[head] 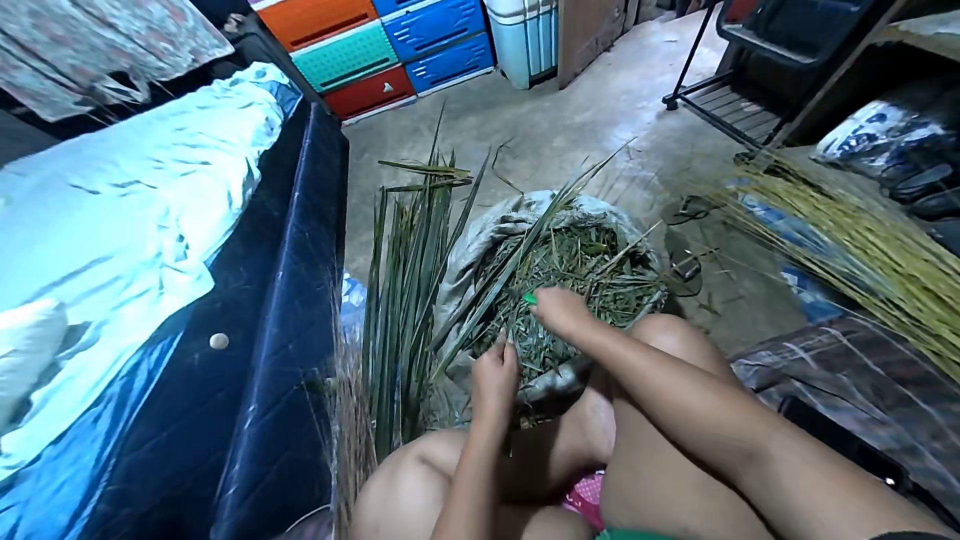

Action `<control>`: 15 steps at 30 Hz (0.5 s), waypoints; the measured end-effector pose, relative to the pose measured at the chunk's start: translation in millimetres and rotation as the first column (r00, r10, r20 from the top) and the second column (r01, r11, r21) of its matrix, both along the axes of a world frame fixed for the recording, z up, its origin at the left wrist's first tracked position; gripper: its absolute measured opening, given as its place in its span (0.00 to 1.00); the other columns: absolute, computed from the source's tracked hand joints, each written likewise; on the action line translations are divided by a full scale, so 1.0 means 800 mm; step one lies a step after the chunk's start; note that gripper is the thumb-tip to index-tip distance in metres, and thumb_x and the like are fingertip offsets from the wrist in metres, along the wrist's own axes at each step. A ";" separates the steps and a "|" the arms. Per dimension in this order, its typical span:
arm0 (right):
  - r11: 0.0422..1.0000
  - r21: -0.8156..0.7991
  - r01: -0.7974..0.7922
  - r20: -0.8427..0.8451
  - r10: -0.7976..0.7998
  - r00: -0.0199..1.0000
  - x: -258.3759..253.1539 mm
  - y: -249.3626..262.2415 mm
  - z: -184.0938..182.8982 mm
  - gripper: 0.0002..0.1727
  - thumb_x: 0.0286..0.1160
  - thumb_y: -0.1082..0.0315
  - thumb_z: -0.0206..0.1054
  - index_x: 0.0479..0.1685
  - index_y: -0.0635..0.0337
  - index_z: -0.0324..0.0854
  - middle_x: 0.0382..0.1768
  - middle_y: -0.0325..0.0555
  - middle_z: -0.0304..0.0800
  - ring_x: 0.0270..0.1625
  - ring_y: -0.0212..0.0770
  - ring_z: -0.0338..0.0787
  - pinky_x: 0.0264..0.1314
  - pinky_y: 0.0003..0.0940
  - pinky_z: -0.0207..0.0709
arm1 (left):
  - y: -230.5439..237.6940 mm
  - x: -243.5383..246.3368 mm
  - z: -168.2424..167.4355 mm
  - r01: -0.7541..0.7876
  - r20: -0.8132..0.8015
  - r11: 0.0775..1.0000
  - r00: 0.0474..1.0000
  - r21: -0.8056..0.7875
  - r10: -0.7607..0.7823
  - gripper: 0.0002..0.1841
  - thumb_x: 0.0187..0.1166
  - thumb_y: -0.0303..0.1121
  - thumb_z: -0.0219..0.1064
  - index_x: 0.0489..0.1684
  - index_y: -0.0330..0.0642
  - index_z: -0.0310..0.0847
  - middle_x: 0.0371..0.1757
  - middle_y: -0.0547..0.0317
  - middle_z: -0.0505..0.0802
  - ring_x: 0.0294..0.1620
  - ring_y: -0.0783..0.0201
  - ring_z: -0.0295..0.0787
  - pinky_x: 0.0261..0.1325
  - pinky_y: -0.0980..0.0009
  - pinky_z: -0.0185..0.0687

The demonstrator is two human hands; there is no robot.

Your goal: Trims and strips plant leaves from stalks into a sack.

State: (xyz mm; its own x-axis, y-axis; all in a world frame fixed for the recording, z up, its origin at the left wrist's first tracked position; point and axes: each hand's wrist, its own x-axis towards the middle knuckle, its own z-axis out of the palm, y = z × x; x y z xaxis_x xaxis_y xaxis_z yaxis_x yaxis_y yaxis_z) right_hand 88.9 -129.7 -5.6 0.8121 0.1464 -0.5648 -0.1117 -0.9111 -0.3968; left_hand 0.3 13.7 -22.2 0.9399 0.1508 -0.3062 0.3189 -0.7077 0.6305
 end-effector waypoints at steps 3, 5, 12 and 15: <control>0.975 0.174 -0.137 -0.074 0.151 0.986 -0.034 0.011 0.003 0.22 0.92 0.57 0.53 0.58 0.68 0.83 0.56 0.66 0.88 0.62 0.64 0.88 0.62 0.67 0.77 | 0.006 0.004 -0.003 -0.039 0.019 0.999 0.999 -0.005 0.039 0.21 0.93 0.40 0.51 0.53 0.36 0.91 0.34 0.46 0.93 0.38 0.50 0.91 0.50 0.46 0.83; 0.965 0.201 -0.169 -0.089 0.189 0.978 -0.048 0.016 0.007 0.21 0.93 0.57 0.52 0.55 0.67 0.82 0.52 0.64 0.88 0.59 0.62 0.88 0.59 0.64 0.77 | 0.006 0.005 -0.004 -0.048 0.018 0.999 0.999 0.019 0.048 0.22 0.91 0.38 0.50 0.35 0.36 0.90 0.30 0.48 0.92 0.37 0.50 0.90 0.47 0.45 0.82; 0.997 -0.058 -0.052 0.036 0.054 0.998 -0.009 0.016 -0.007 0.20 0.90 0.62 0.56 0.69 0.65 0.79 0.66 0.66 0.87 0.70 0.67 0.86 0.65 0.68 0.78 | -0.006 0.004 0.002 0.010 0.003 0.999 1.000 0.053 -0.010 0.23 0.95 0.43 0.48 0.78 0.46 0.82 0.35 0.49 0.94 0.37 0.52 0.90 0.51 0.49 0.84; 0.995 -0.056 0.080 0.062 -0.077 0.995 0.011 -0.001 -0.009 0.21 0.91 0.62 0.55 0.71 0.65 0.79 0.68 0.66 0.86 0.72 0.67 0.85 0.68 0.68 0.77 | -0.003 -0.002 0.001 0.020 0.031 0.998 0.999 0.054 -0.022 0.23 0.95 0.43 0.48 0.76 0.44 0.83 0.35 0.49 0.94 0.36 0.52 0.90 0.51 0.49 0.84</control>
State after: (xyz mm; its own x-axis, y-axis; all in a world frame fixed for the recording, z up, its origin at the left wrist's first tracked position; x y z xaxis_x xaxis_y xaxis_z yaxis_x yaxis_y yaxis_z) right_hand 97.8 -130.6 -12.5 0.8522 0.0490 -0.5209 -0.1616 -0.9222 -0.3512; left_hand -1.1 11.2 -21.1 0.9521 0.1464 -0.2685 0.2843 -0.7472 0.6007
